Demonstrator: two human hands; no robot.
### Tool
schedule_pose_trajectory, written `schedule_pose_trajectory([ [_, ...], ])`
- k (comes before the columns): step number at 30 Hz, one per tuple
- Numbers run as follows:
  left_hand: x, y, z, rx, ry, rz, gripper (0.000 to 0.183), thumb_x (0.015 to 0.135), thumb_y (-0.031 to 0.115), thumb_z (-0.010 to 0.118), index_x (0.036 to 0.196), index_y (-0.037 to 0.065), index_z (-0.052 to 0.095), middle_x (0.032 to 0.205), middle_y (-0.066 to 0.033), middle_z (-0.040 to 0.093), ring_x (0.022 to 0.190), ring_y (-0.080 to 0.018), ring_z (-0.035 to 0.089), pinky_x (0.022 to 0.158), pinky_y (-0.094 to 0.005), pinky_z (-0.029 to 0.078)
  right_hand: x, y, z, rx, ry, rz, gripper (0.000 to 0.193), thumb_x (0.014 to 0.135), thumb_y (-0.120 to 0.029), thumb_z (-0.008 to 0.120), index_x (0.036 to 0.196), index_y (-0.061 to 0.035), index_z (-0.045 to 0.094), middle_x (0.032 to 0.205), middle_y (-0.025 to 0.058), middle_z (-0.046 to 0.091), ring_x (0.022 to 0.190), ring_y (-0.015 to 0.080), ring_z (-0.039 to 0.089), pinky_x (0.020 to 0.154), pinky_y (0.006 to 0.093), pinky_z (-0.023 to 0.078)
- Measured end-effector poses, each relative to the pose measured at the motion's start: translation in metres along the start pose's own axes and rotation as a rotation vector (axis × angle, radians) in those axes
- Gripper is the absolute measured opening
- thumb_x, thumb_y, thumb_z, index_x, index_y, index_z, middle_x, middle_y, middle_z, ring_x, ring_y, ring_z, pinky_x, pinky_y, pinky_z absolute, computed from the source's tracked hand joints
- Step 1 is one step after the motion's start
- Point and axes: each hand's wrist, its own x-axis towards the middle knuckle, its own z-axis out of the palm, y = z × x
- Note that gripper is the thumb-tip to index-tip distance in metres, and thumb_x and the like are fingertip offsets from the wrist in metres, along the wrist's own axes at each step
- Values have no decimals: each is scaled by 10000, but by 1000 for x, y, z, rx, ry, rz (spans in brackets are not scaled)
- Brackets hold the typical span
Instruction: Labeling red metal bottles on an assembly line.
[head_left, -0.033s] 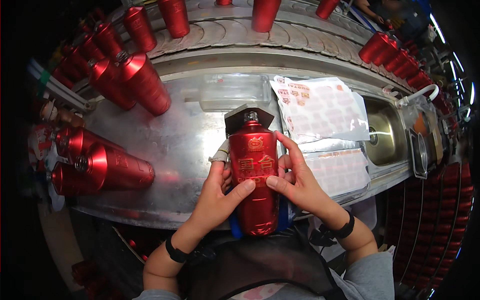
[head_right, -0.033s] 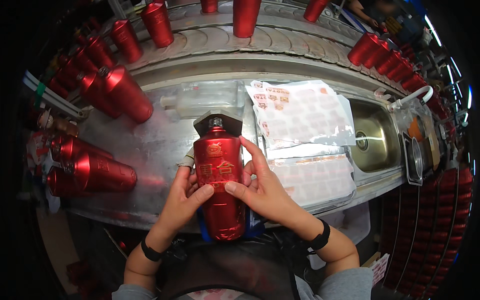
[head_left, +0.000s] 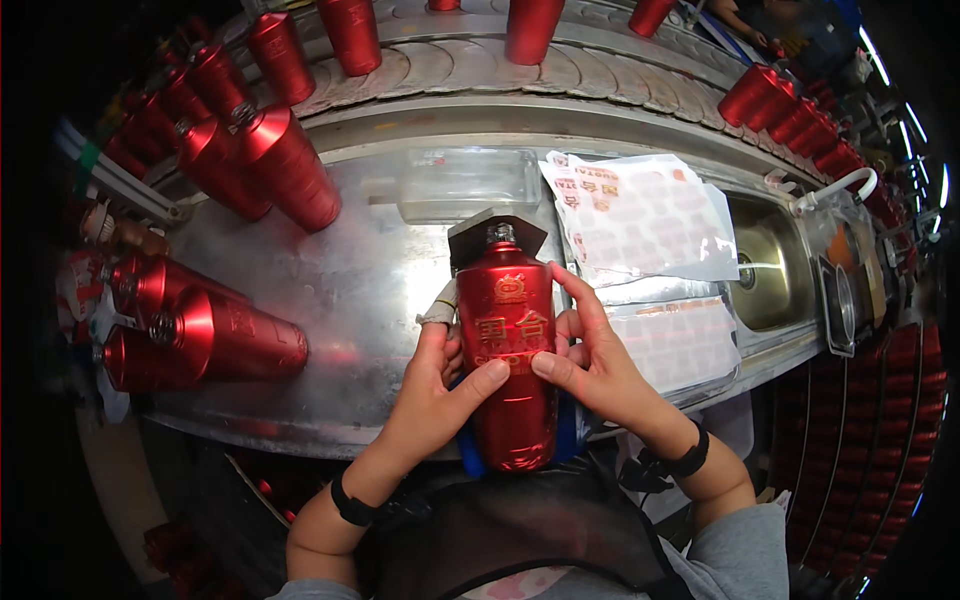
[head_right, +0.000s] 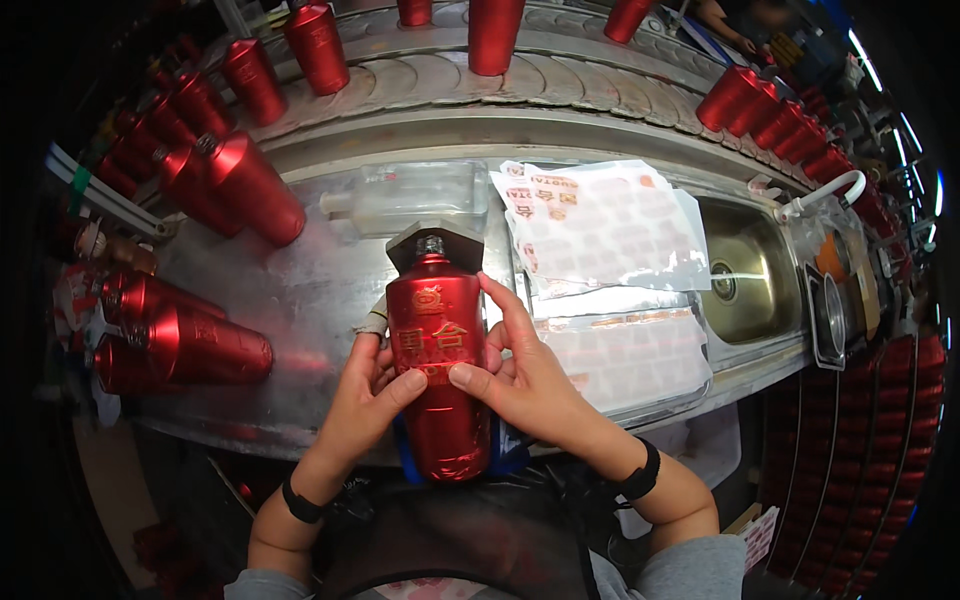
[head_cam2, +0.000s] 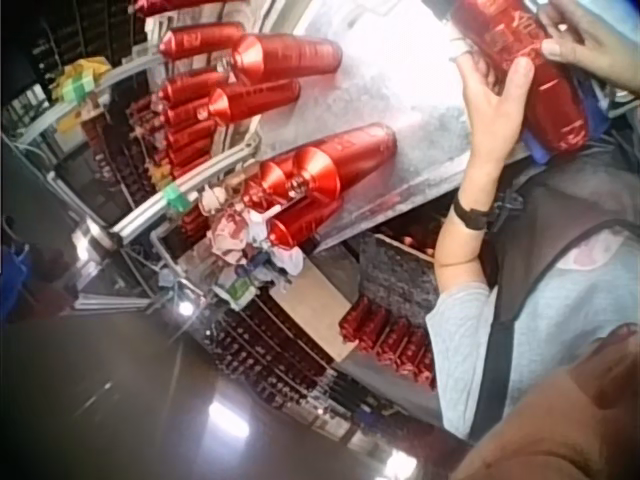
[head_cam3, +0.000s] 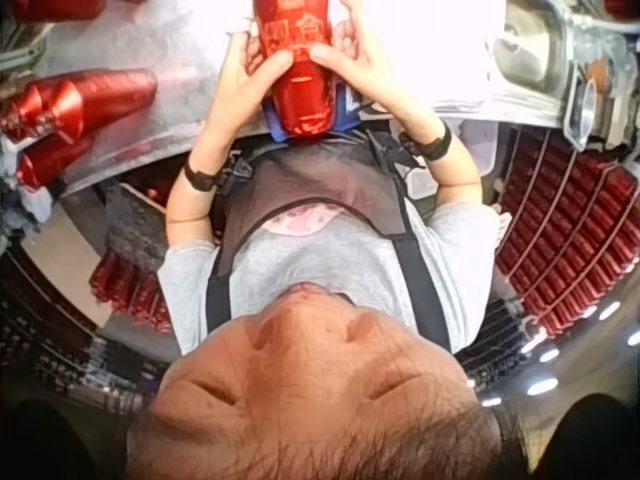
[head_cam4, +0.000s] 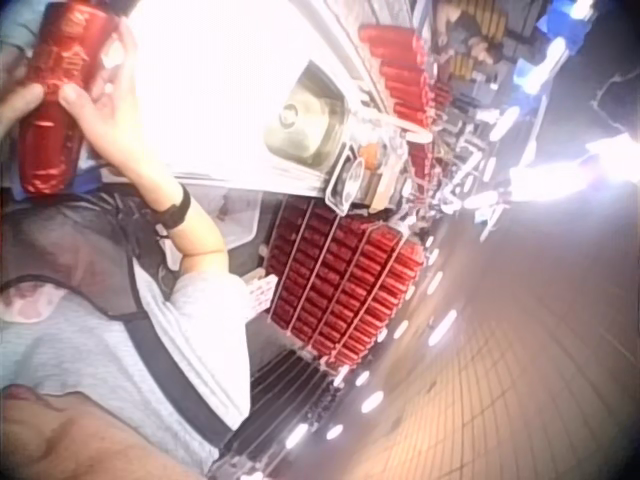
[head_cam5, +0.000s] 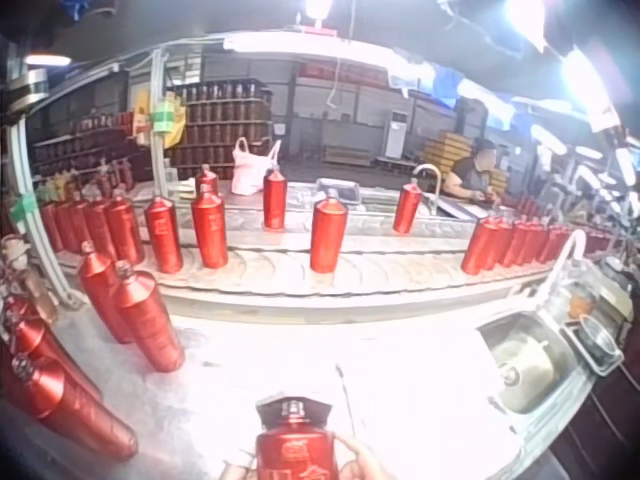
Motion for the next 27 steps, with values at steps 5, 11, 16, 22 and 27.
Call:
schedule_pose_trajectory([
  [5, 2, 2, 0, -91, 15, -30, 884, 897, 178, 694, 1544, 56, 103, 1416, -181, 441, 1282, -222, 486, 1090, -364, 364, 2, 3, -3, 23, 21, -37, 841, 892, -170, 710, 1549, -112, 188, 819, -13, 451, 690, 26, 438, 632, 174, 395],
  [11, 17, 20, 18, 63, 123, 102, 895, 876, 168, 720, 1519, -18, 125, 1338, -187, 511, 1216, -217, 545, 1026, -351, 444, 11, 5, -2, 89, 70, 34, 677, 927, -190, 677, 1483, -46, 318, 772, -44, 459, 691, 8, 435, 636, 156, 361],
  [16, 21, 17, 22, 148, 174, 146, 881, 868, 131, 717, 1511, -38, 140, 1302, -184, 532, 1148, -205, 586, 962, -332, 494, 10, 9, 1, 27, 88, -44, 717, 899, -212, 719, 1473, -36, 329, 763, -53, 435, 678, 6, 418, 604, 156, 353],
  [22, 21, 16, 21, 96, 169, 129, 868, 867, 111, 704, 1511, -42, 143, 1298, -186, 536, 1134, -203, 592, 949, -329, 501, 10, 3, 0, 76, 62, -30, 699, 902, -212, 712, 1464, -27, 340, 749, -53, 449, 692, 8, 438, 614, 164, 360],
  [27, 21, 16, 24, 149, 162, 118, 859, 869, 99, 692, 1510, -46, 139, 1297, -190, 537, 1138, -204, 591, 951, -330, 500, 13, -4, -1, 164, 82, 89, 651, 930, -242, 676, 1450, -10, 360, 734, -58, 478, 702, 15, 455, 656, 180, 364],
])
